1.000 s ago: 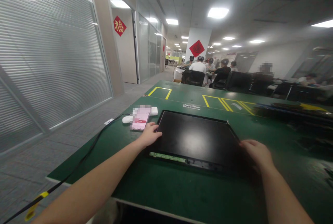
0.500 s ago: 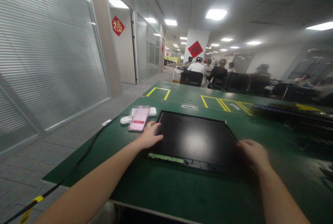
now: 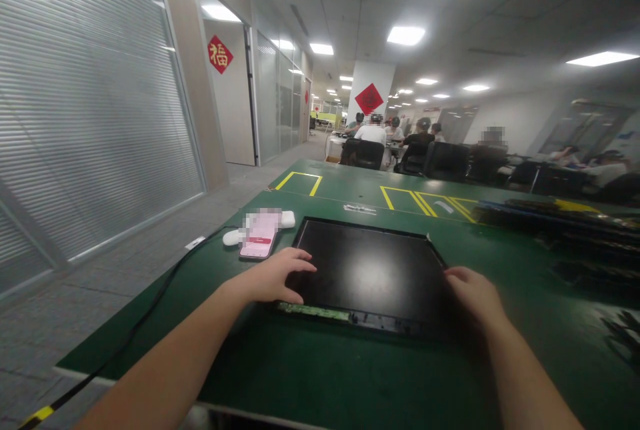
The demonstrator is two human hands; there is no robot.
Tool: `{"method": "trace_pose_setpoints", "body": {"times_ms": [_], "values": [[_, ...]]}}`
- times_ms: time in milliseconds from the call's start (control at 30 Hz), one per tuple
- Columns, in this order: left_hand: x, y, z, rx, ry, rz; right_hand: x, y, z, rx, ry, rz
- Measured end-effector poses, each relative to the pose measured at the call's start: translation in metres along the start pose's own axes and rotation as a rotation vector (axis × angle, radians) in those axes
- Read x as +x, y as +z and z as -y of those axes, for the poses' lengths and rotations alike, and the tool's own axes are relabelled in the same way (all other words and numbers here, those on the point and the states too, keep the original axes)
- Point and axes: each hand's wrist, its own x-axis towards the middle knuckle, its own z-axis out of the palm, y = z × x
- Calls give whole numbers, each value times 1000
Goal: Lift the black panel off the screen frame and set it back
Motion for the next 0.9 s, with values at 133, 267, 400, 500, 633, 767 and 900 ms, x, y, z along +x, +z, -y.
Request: {"method": "trace_pose_setpoints", "body": {"times_ms": [133, 267, 400, 500, 633, 767, 900], "values": [[0, -1, -4, -15, 11, 37, 1, 1, 1, 4, -1, -1], [1, 0, -6, -45, 39, 23, 2, 0, 1, 3, 9, 6], [0, 2, -9, -88, 69, 4, 4, -2, -2, 23, 15, -6], [0, 3, -10, -122, 74, -11, 5, -2, -6, 47, 22, -22], [0, 6, -6, -134, 88, -12, 7, -1, -9, 67, 23, -14], [1, 7, -1, -120, 103, -12, 8, 1, -10, 92, 42, -2], [1, 7, 1, -100, 76, -24, 8, 1, -9, 97, 55, 4]]}}
